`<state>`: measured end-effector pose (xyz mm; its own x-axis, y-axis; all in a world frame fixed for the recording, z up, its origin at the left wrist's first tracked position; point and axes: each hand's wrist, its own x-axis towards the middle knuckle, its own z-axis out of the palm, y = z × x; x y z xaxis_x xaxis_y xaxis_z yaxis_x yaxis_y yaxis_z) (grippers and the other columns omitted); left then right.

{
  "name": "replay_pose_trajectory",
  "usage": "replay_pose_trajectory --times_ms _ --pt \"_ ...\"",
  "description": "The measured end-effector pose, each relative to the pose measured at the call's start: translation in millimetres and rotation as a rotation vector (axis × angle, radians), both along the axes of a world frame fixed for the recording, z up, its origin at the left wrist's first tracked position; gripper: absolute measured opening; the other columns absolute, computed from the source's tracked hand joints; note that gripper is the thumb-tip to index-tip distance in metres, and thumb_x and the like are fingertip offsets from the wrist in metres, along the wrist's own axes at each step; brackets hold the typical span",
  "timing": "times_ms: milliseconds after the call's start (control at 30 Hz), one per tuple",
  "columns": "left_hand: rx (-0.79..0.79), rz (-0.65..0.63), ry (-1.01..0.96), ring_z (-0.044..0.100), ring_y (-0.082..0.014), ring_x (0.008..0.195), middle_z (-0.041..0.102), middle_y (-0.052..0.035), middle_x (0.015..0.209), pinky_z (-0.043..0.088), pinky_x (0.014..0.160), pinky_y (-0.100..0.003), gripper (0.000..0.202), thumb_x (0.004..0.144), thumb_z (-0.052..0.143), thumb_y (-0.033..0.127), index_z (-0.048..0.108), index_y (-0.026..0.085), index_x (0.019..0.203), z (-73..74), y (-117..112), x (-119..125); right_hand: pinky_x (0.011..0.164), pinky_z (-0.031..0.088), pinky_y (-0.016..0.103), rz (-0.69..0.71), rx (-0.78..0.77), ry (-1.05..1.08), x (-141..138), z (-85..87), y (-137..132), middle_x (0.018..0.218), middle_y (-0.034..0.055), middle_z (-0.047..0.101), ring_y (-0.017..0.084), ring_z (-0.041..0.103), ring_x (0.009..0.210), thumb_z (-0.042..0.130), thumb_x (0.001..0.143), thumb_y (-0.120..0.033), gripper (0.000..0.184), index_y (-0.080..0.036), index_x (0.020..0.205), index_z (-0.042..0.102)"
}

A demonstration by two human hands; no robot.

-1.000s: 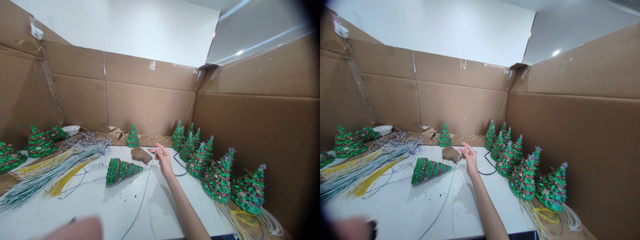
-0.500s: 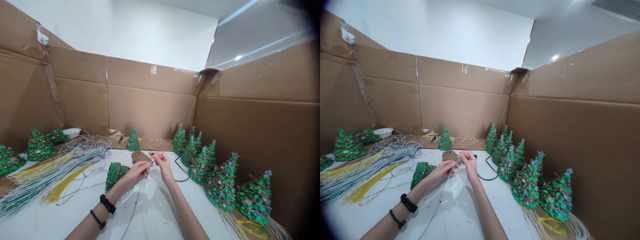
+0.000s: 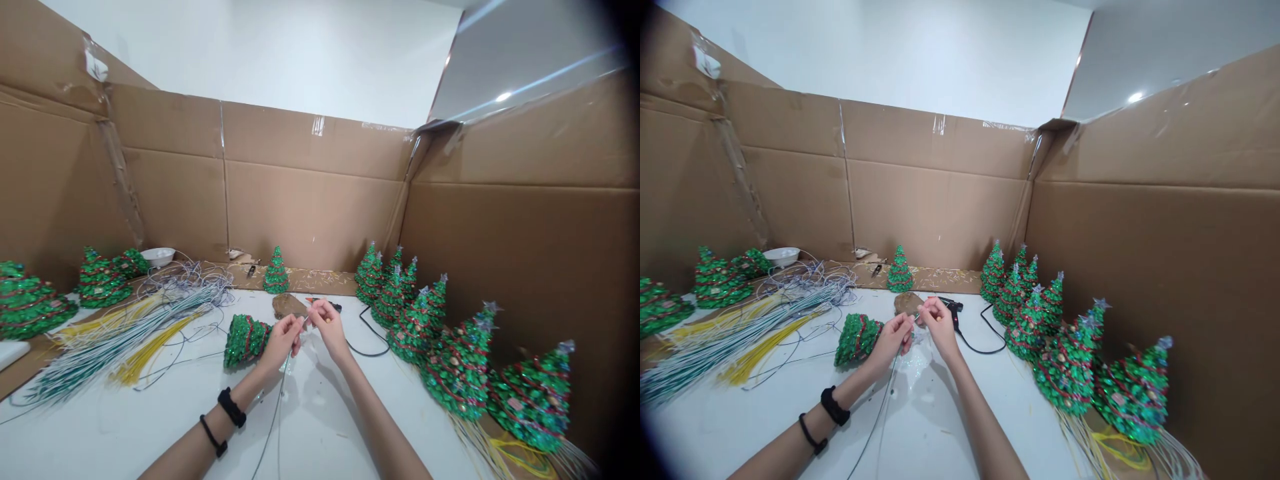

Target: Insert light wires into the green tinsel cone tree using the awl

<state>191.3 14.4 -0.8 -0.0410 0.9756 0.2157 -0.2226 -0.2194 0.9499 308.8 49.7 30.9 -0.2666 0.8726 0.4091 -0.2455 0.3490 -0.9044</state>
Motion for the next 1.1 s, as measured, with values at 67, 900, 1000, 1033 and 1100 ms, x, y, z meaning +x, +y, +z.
replay_pose_trajectory --times_ms 67,900,1000,1033,1100 --pt "0.019 0.04 0.008 0.032 -0.0036 0.03 0.035 0.0123 0.043 0.021 0.033 -0.017 0.045 0.075 0.057 0.059 0.039 0.02 0.066 -2.7 1 -1 0.053 0.035 0.023 0.044 -0.016 -0.009 -3 -2.8 -1 0.054 -0.0062 0.052 0.01 0.046 0.051 0.066 0.075 -0.044 0.027 -0.022 0.077 0.049" --pt "0.11 0.077 0.167 0.024 -0.0058 0.038 0.028 0.0106 0.048 0.02 0.038 -0.02 0.042 0.084 0.044 0.059 0.038 0.021 0.068 5.8 -12 4 0.05 0.03 0.024 -0.018 0.067 -0.107 -8 -4.6 -10 0.053 -0.0044 0.043 0.011 0.039 0.052 0.057 0.081 -0.048 0.035 -0.021 0.061 0.048" --pt "0.167 0.196 0.287 0.034 -0.0076 0.046 0.039 0.0071 0.054 0.028 0.046 -0.021 0.04 0.088 0.041 0.053 0.043 0.019 0.068 6.0 -14 4 0.051 0.031 0.024 0.01 0.068 -0.095 -10 -5.9 -11 0.056 -0.0043 0.043 0.012 0.04 0.053 0.056 0.082 -0.049 0.033 -0.022 0.066 0.048" --pt "0.186 0.244 0.333 0.038 -0.0085 0.048 0.043 0.0055 0.056 0.03 0.049 -0.022 0.04 0.09 0.039 0.052 0.045 0.019 0.068 6.0 -15 4 0.052 0.032 0.024 0.011 0.072 -0.083 -12 -7.1 -13 0.058 -0.0042 0.042 0.012 0.04 0.054 0.056 0.082 -0.049 0.032 -0.022 0.067 0.047" --pt "0.208 0.327 0.417 0.045 -0.0108 0.054 0.052 0.0022 0.059 0.033 0.054 -0.023 0.041 0.092 0.036 0.048 0.049 0.018 0.068 5.6 -17 4 0.054 0.034 0.024 -0.025 0.09 -0.056 -19 -11.1 -17 0.063 -0.0036 0.043 0.012 0.041 0.058 0.053 0.083 -0.049 0.031 -0.022 0.07 0.047"
